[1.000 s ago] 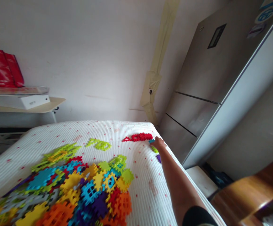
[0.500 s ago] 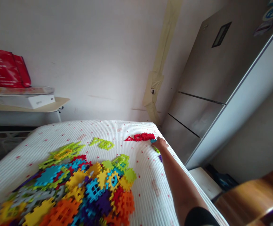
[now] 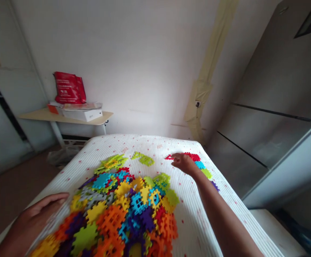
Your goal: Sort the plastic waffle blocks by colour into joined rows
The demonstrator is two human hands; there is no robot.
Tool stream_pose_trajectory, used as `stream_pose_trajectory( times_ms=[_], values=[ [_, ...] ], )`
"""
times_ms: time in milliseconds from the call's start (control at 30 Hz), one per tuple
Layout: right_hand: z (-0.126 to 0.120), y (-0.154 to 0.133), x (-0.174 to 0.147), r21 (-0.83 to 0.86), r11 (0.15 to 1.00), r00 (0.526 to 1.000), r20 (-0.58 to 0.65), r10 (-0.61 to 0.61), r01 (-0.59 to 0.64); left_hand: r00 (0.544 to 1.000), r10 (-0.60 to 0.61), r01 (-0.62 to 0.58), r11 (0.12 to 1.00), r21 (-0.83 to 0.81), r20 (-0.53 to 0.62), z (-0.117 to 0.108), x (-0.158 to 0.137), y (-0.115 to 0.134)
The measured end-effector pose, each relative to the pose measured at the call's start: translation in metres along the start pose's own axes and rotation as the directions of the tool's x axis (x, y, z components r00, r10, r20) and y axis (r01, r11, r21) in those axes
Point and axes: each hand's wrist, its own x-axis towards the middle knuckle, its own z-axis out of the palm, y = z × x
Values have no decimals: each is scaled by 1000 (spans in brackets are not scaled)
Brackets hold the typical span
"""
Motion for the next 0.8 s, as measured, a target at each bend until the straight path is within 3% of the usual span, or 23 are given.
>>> stream_pose_trajectory(
  times_ms=[100,167,233,300,367,400,533,667,800],
  values=[
    [26,-32,-5,93,983,981,92,-169,160,978,-94,150,938,-311,188,-10,-3,9],
    [43,-44,-11,123,963,968,43,-247,240,961,-77,163,935,-314,267,-16,-8,23],
    [57,-49,-18,115,948,955,-67,-289,295,950,16,59,971,-230,312,-18,-12,39],
    [67,-45,-25,88,956,951,-162,-262,279,935,163,-152,987,-58,315,-17,-14,57],
    [72,-37,-31,69,978,965,-189,-180,196,903,301,-374,902,217,305,-11,-15,75],
    [74,-31,-35,63,987,973,-190,-131,145,898,322,-404,873,273,300,-7,-14,83],
    [78,-13,-48,27,997,978,-200,-59,66,909,318,-411,790,455,269,13,-13,112],
    [82,-10,-54,-40,991,951,-280,-133,127,922,291,-387,715,582,257,27,-15,126],
    [88,-12,-51,-142,975,932,-297,-207,172,927,256,-373,710,598,275,34,-11,123]
  ],
)
